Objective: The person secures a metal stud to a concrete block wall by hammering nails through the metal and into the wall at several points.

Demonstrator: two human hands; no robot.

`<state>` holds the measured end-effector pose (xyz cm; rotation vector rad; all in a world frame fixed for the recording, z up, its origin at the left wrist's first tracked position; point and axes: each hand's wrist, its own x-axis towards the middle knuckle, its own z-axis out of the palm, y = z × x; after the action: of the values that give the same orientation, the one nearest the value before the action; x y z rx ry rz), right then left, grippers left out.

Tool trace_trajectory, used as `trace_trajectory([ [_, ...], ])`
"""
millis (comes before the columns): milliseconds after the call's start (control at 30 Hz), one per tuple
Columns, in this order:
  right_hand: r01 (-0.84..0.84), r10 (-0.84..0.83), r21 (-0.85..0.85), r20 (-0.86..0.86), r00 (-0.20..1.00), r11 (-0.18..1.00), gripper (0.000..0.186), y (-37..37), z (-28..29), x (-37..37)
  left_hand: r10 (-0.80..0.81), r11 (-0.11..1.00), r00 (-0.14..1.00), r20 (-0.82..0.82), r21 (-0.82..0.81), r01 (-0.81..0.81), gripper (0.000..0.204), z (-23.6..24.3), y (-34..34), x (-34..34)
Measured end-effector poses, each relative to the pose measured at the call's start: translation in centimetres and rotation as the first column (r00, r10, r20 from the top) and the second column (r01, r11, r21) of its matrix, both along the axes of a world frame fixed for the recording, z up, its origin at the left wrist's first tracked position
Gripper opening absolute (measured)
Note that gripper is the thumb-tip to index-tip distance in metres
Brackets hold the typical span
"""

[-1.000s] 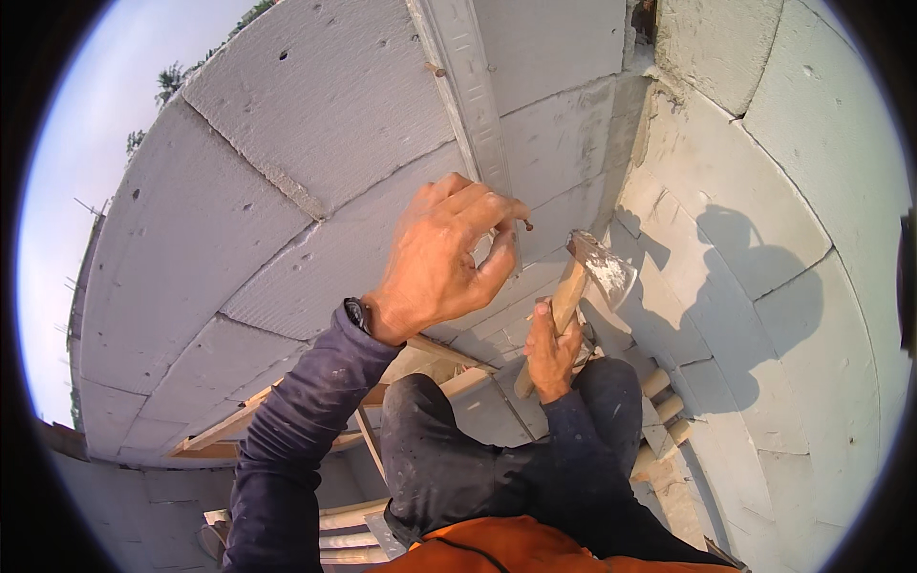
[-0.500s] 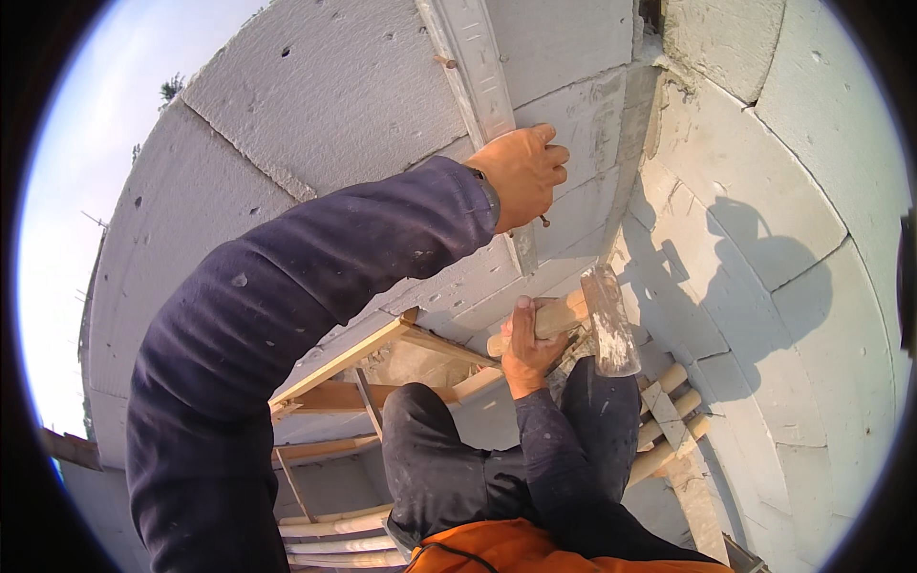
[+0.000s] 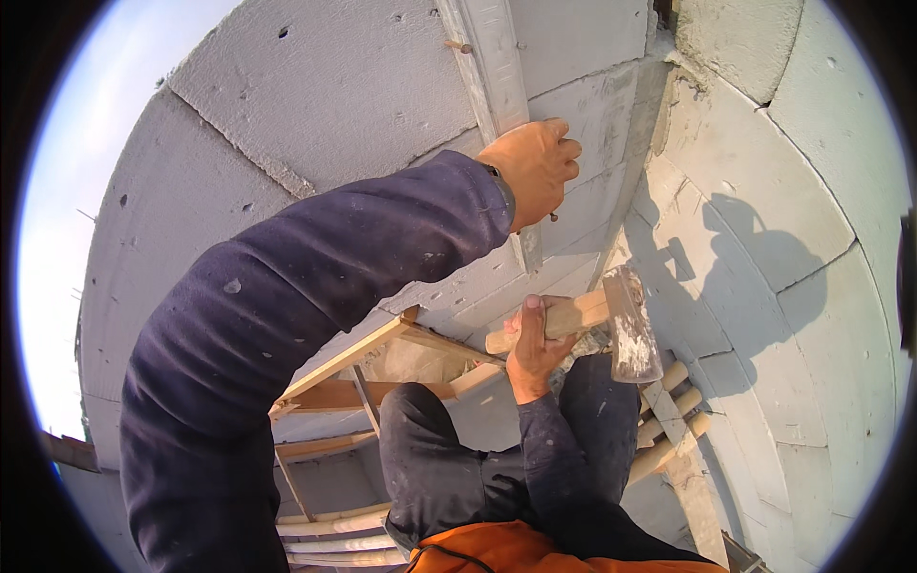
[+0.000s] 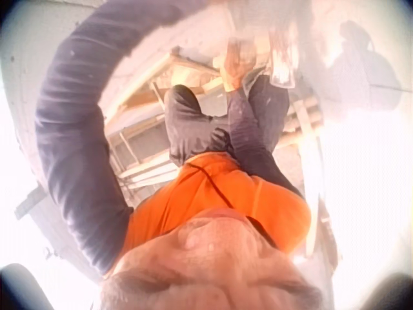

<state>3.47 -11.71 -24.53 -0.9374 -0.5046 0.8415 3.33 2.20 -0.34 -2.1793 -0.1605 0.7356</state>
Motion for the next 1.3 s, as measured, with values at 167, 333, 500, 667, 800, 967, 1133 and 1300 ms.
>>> trace_trajectory([
  [167, -0.224, 0.246, -0.309, 0.033, 0.969, 0.924, 0.036, 0.4, 0.9, 0.5, 0.051, 0.998, 0.999, -0.012, -0.029, -0.052, 0.009, -0.1, -0.2, 0.0],
  [333, -0.003, 0.003, -0.007, 0.0, 1.0, 1.0, 0.033, 0.6, 0.1, 0.5, 0.046, 0.999, 0.999, -0.005, -0.02, -0.047, 0.01, 0.0, -0.3, 0.6],
  [500, -0.182, 0.185, -0.2, -0.007, 0.983, 0.963, 0.037, 0.0, 0.5, 0.8, 0.077, 0.997, 0.997, 0.012, -0.026, -0.077, 0.011, -0.2, -0.4, 0.4],
  [667, -0.165, 0.168, -0.157, 0.009, 0.986, 0.974, 0.037, 0.8, -1.1, 0.7, 0.041, 0.999, 0.999, -0.005, -0.009, -0.041, 0.012, -0.2, -0.3, 0.4],
  [800, -0.1, 0.101, -0.089, 0.008, 0.995, 0.991, 0.04, 0.7, 0.7, 1.4, 0.064, 0.998, 0.998, 0.008, 0.001, -0.064, 0.011, 0.0, -0.2, 0.6],
  [967, -0.302, 0.311, -0.234, -0.001, 0.951, 0.924, 0.041, 1.4, -0.5, 1.3, 0.05, 0.999, 0.998, -0.023, 0.017, -0.05, 0.011, 0.4, -0.4, 0.6],
  [1133, -0.047, 0.046, -0.027, -0.035, 0.998, 0.999, 0.039, 1.2, -0.3, 0.9, 0.061, 0.998, 0.998, 0.01, -0.017, -0.061, 0.011, -0.2, -0.1, 0.5],
  [1300, -0.201, 0.206, -0.188, 0.01, 0.978, 0.961, 0.039, 1.4, 0.0, 1.3, 0.071, 0.997, 0.997, -0.035, -0.031, -0.073, 0.014, -0.1, -0.5, 0.5],
])
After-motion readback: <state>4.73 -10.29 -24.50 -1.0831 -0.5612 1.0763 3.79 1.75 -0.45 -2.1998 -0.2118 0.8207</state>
